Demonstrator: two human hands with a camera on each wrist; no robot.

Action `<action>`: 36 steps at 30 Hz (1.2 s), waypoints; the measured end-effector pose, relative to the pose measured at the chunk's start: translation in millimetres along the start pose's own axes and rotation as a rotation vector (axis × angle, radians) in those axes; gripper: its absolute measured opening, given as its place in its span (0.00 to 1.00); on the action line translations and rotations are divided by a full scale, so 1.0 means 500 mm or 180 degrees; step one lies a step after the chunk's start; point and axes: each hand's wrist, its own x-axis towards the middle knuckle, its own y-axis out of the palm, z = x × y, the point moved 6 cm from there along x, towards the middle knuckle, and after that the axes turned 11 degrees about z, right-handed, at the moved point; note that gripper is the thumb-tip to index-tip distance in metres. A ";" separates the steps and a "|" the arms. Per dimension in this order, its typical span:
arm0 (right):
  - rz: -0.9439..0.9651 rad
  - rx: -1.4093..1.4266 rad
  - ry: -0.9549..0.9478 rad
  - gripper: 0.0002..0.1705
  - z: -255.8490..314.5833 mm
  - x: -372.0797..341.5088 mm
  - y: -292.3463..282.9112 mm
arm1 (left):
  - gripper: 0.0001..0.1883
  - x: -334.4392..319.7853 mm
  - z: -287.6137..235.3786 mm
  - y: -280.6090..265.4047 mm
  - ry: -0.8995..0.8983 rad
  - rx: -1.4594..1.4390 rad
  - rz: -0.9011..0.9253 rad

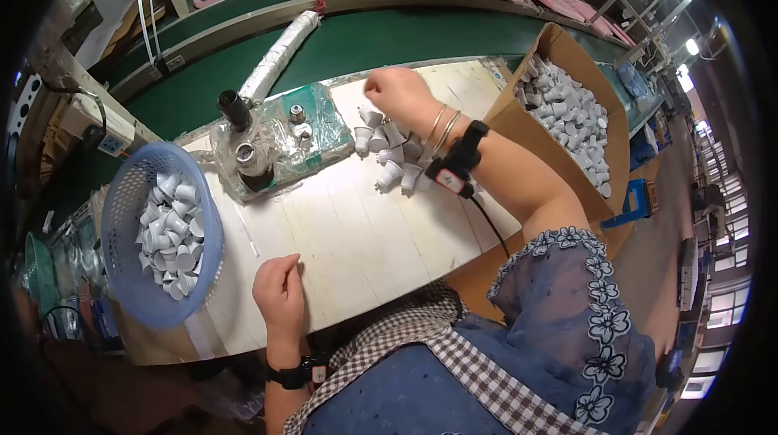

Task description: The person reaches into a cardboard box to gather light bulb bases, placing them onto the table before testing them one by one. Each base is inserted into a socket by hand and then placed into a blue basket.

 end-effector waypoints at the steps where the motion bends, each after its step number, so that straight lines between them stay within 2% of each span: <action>1: 0.0009 -0.0002 0.0002 0.13 -0.022 -0.002 -0.002 | 0.08 0.000 0.001 0.000 0.0000 -0.0004 -0.0002; 3: 0.0454 -0.0417 0.0332 0.17 -0.059 -0.004 0.013 | 0.08 0.000 0.002 0.000 0.0005 0.0005 -0.0002; 8: 0.0807 -0.0467 0.0312 0.22 -0.064 0.008 0.055 | 0.09 -0.001 0.005 0.001 -0.0032 -0.0001 -0.0044; 10: 0.1008 -0.0616 0.0576 0.25 -0.056 0.008 0.058 | 0.09 -0.001 0.005 0.001 -0.0042 0.0005 -0.0057; 17: 0.0902 -0.0532 0.0218 0.26 -0.069 -0.013 0.050 | 0.09 0.000 0.006 0.002 -0.0053 0.0025 -0.0033; 19: 0.0919 -0.0648 -0.0199 0.24 -0.062 -0.003 0.060 | 0.09 0.000 0.005 0.002 -0.0035 0.0038 -0.0021; 20: 0.0917 -0.0645 -0.0199 0.24 -0.064 0.002 0.064 | 0.09 -0.001 0.005 0.001 -0.0023 0.0054 -0.0021; 22: 0.0377 -0.0788 -0.0400 0.21 -0.051 0.011 0.051 | 0.09 -0.001 0.005 0.001 -0.0016 0.0040 -0.0044; 23: 0.0380 -0.0789 -0.0424 0.21 -0.041 0.013 0.044 | 0.09 -0.001 0.005 0.000 -0.0018 0.0021 -0.0073; 25: 0.0498 0.1803 0.0333 0.17 -0.050 0.013 0.023 | 0.09 -0.001 0.007 -0.001 -0.0003 0.0043 -0.0110; 26: 0.0763 0.3086 0.0161 0.19 -0.032 0.012 0.026 | 0.09 -0.002 0.006 0.000 0.0030 0.0052 -0.0112; 27: 0.0777 0.3081 0.0159 0.19 -0.017 0.006 0.020 | 0.09 -0.002 0.006 0.000 0.0017 0.0049 -0.0118; 29: 0.1109 0.4293 -0.0003 0.22 0.035 -0.007 0.034 | 0.08 -0.002 0.008 0.000 -0.0060 -0.0023 -0.0046; 31: 0.1205 0.4371 -0.0111 0.25 0.065 -0.008 0.054 | 0.08 -0.002 0.009 -0.001 -0.0021 -0.0008 -0.0084; 35: 0.1041 0.3792 -0.0025 0.22 0.089 0.001 0.088 | 0.09 -0.003 0.008 -0.002 0.0058 0.0052 -0.0151; 36: 0.1042 0.3568 0.0196 0.23 0.085 0.005 0.096 | 0.09 -0.003 0.006 -0.003 0.0051 0.0059 -0.0161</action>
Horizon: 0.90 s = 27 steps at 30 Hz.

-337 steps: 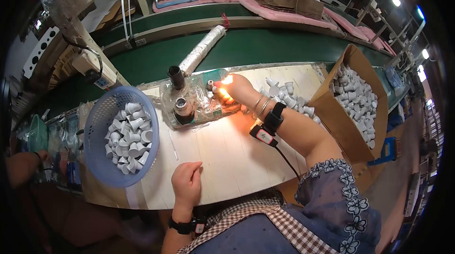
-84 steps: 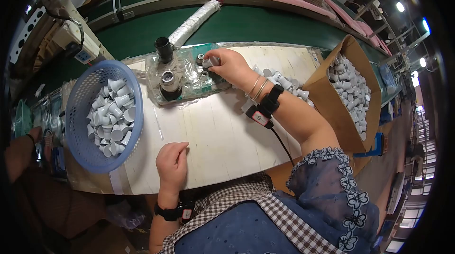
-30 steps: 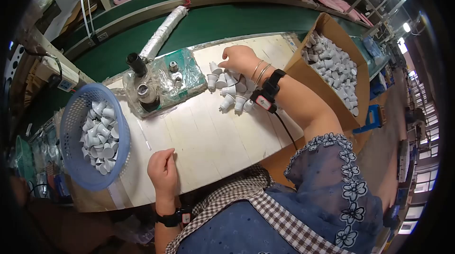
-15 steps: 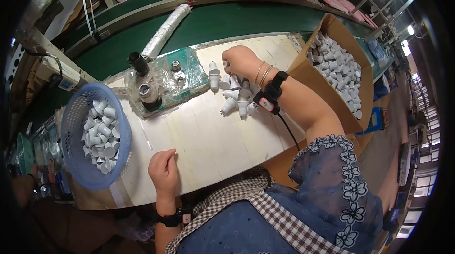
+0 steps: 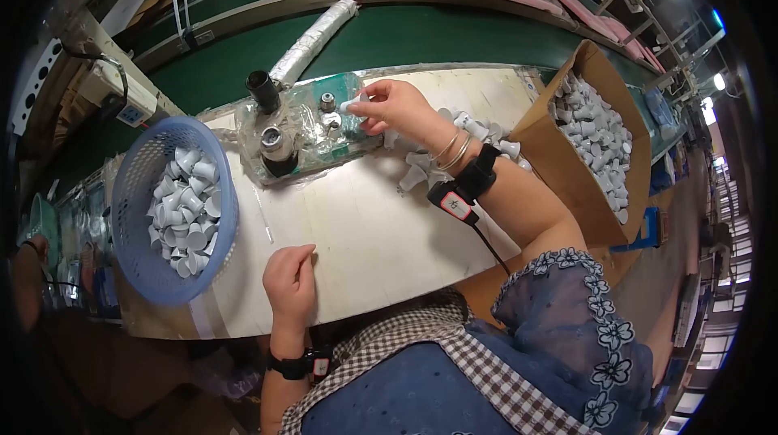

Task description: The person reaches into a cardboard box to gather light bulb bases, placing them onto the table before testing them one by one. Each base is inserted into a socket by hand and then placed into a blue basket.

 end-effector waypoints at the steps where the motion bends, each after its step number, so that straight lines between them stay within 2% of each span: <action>1: -0.0130 -0.0191 0.0203 0.24 -0.010 0.005 -0.003 | 0.08 0.001 -0.001 0.000 -0.0021 -0.0031 0.0022; 14: -0.0411 -0.0601 0.0584 0.28 -0.025 0.048 0.013 | 0.09 0.002 0.002 -0.001 -0.0069 -0.0101 0.0060; 23: -0.0524 -0.0630 0.0633 0.29 -0.038 0.059 0.010 | 0.09 0.002 0.002 -0.002 -0.0058 -0.0060 0.0069; 27: -0.0486 -0.0410 0.0214 0.24 -0.062 0.076 0.006 | 0.09 0.003 -0.001 -0.003 -0.0048 -0.0038 0.0062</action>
